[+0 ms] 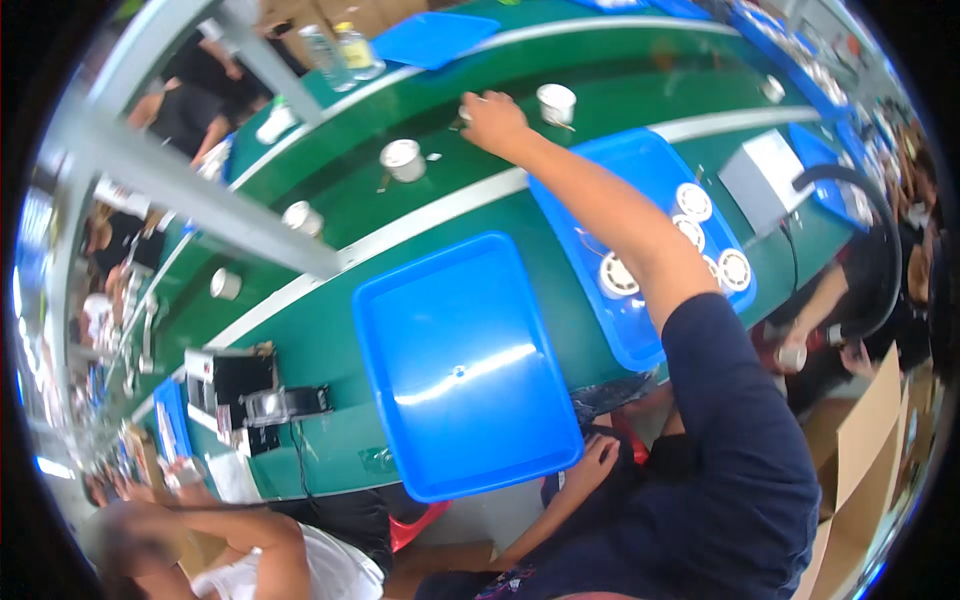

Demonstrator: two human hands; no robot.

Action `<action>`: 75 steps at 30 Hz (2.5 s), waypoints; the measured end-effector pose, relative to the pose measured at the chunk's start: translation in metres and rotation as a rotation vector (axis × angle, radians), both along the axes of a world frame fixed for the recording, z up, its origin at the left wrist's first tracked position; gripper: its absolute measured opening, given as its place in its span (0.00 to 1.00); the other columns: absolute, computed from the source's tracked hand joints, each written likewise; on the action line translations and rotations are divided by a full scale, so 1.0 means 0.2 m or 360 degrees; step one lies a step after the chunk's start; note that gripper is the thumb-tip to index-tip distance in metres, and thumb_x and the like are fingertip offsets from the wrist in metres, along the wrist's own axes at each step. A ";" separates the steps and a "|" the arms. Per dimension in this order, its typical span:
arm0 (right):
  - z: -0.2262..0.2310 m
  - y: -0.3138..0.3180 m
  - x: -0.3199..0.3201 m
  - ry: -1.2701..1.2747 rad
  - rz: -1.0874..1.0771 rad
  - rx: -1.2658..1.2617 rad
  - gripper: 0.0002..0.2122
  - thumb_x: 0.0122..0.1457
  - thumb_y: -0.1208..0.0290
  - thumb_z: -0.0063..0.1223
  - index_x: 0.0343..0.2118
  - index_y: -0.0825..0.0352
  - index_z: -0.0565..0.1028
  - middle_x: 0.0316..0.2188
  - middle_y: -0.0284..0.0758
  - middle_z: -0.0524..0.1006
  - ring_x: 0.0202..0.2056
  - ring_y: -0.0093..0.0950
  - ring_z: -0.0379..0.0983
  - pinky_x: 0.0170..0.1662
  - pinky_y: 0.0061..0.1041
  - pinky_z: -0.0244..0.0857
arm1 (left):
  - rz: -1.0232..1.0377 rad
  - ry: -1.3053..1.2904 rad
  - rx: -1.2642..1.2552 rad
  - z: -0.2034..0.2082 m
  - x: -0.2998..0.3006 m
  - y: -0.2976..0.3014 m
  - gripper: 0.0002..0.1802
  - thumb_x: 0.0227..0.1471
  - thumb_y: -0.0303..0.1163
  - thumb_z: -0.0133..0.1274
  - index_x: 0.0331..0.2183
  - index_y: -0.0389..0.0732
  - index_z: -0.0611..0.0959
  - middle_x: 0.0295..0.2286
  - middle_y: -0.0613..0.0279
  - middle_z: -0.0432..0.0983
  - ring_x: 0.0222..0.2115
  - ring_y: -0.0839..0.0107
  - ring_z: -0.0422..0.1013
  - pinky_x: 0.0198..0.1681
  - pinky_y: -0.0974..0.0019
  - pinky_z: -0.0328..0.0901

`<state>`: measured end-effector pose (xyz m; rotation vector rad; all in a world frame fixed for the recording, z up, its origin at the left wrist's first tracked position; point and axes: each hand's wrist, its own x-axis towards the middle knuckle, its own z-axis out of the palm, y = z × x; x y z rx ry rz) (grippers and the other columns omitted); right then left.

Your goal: Inspecting, cleaning, and packing small white electronic components at an assembly line.

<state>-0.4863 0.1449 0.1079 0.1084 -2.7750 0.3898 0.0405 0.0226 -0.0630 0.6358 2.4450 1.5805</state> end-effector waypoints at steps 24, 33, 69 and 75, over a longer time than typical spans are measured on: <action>1.28 1.38 4.20 -0.0528 -0.1201 -0.0723 0.14 0.63 0.64 0.44 0.25 0.67 0.73 0.24 0.28 0.74 0.27 0.17 0.70 0.33 0.17 0.65 | 0.0327 0.0986 -0.0263 0.97 -1.11 0.12 0.31 0.52 0.27 0.53 0.57 0.35 0.66 0.52 0.42 0.65 0.52 0.49 0.63 0.57 0.55 0.57; -0.08 2.17 4.99 -0.1322 -0.2017 -0.0092 0.30 0.50 0.57 0.60 0.54 0.66 0.67 0.52 0.48 0.69 0.51 0.45 0.69 0.51 0.39 0.67 | -0.0074 0.0965 -0.0595 0.83 -1.34 0.33 0.31 0.48 0.33 0.62 0.52 0.36 0.71 0.47 0.41 0.69 0.48 0.46 0.66 0.53 0.52 0.60; 0.86 0.49 4.65 0.0931 -0.1472 -0.1813 0.35 0.48 0.65 0.63 0.60 0.67 0.62 0.50 0.49 0.71 0.50 0.38 0.72 0.46 0.30 0.68 | -0.0914 -0.1599 0.0425 0.16 0.01 2.35 0.34 0.53 0.66 0.44 0.34 0.41 0.77 0.19 0.64 0.70 0.16 0.74 0.67 0.20 0.70 0.65; 0.59 0.35 4.14 0.0582 0.0241 -0.2976 0.35 0.50 0.75 0.61 0.61 0.73 0.57 0.55 0.52 0.66 0.58 0.40 0.64 0.60 0.35 0.57 | -0.0872 -0.2362 0.1021 0.09 -0.19 2.26 0.27 0.57 0.54 0.38 0.38 0.39 0.78 0.23 0.59 0.71 0.19 0.73 0.64 0.24 0.70 0.63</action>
